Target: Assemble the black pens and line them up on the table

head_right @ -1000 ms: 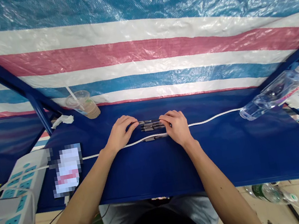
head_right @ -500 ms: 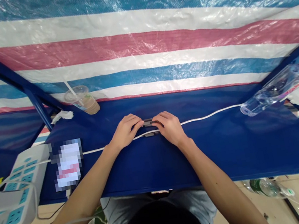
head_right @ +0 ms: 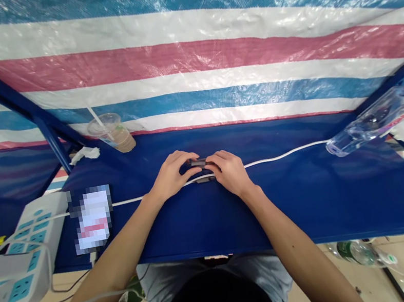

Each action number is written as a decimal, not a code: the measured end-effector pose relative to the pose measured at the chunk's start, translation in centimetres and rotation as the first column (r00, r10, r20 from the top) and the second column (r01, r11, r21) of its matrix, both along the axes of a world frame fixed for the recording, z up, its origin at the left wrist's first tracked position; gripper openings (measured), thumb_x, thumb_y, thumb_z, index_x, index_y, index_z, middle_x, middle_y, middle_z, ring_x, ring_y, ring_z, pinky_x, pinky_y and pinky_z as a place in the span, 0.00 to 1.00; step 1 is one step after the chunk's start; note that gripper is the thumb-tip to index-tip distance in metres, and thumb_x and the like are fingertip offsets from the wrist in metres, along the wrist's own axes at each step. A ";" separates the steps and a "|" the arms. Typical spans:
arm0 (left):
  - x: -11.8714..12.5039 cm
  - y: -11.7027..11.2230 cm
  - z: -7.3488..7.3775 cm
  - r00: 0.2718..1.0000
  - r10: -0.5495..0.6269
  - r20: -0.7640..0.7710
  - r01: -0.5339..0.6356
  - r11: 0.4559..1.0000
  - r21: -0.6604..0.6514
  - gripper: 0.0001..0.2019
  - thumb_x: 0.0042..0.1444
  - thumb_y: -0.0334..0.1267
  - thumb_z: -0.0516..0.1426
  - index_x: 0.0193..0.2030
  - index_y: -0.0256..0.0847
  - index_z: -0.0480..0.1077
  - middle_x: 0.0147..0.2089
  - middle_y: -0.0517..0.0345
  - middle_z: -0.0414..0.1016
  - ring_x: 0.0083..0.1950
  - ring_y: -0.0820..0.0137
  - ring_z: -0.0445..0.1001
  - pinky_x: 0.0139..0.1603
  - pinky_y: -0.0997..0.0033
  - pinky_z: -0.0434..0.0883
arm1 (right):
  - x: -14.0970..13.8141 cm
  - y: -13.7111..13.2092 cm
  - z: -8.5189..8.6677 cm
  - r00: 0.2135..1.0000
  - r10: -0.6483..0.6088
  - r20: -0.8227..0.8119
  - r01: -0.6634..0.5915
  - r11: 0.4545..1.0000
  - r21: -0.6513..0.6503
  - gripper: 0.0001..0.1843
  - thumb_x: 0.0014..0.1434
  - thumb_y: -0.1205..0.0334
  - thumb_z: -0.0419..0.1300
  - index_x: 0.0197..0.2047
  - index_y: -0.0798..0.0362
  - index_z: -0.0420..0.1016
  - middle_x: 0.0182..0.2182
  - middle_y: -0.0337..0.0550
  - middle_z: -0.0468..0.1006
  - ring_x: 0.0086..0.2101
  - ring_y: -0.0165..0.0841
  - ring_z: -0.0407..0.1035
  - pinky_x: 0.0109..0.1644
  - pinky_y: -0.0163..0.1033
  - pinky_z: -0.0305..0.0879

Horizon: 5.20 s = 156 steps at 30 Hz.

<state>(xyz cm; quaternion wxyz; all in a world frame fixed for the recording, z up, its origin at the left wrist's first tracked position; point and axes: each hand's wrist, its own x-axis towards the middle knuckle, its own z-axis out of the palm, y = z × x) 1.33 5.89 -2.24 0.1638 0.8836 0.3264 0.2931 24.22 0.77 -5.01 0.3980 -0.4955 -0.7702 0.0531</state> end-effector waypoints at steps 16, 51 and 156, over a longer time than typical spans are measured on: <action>-0.2 0.4 -0.4 1.000 -0.002 0.025 0.001 1.000 0.030 0.10 0.73 0.47 0.60 0.46 0.44 0.79 0.47 0.55 0.85 0.51 0.62 0.80 0.56 0.58 0.69 | 0.3 0.1 -0.3 1.000 0.000 0.009 0.000 1.000 -0.007 0.09 0.74 0.58 0.62 0.43 0.49 0.83 0.37 0.45 0.84 0.39 0.40 0.77 0.45 0.43 0.71; -0.3 1.0 -1.3 1.000 -0.001 -0.006 0.001 1.000 0.015 0.17 0.74 0.53 0.57 0.45 0.45 0.82 0.42 0.54 0.85 0.46 0.62 0.82 0.53 0.59 0.73 | 0.5 0.1 -0.5 0.997 -0.047 0.059 0.050 0.998 -0.045 0.11 0.74 0.57 0.62 0.42 0.48 0.84 0.38 0.44 0.86 0.35 0.38 0.77 0.42 0.42 0.68; 0.9 -1.0 0.3 0.955 -0.237 -0.177 0.236 0.971 -0.030 0.06 0.61 0.43 0.71 0.39 0.47 0.81 0.59 0.53 0.77 0.65 0.55 0.69 0.68 0.47 0.68 | 1.1 -0.2 1.8 0.948 -0.178 -0.264 0.172 0.984 -0.049 0.25 0.78 0.47 0.48 0.39 0.48 0.81 0.34 0.46 0.83 0.39 0.43 0.71 0.49 0.49 0.66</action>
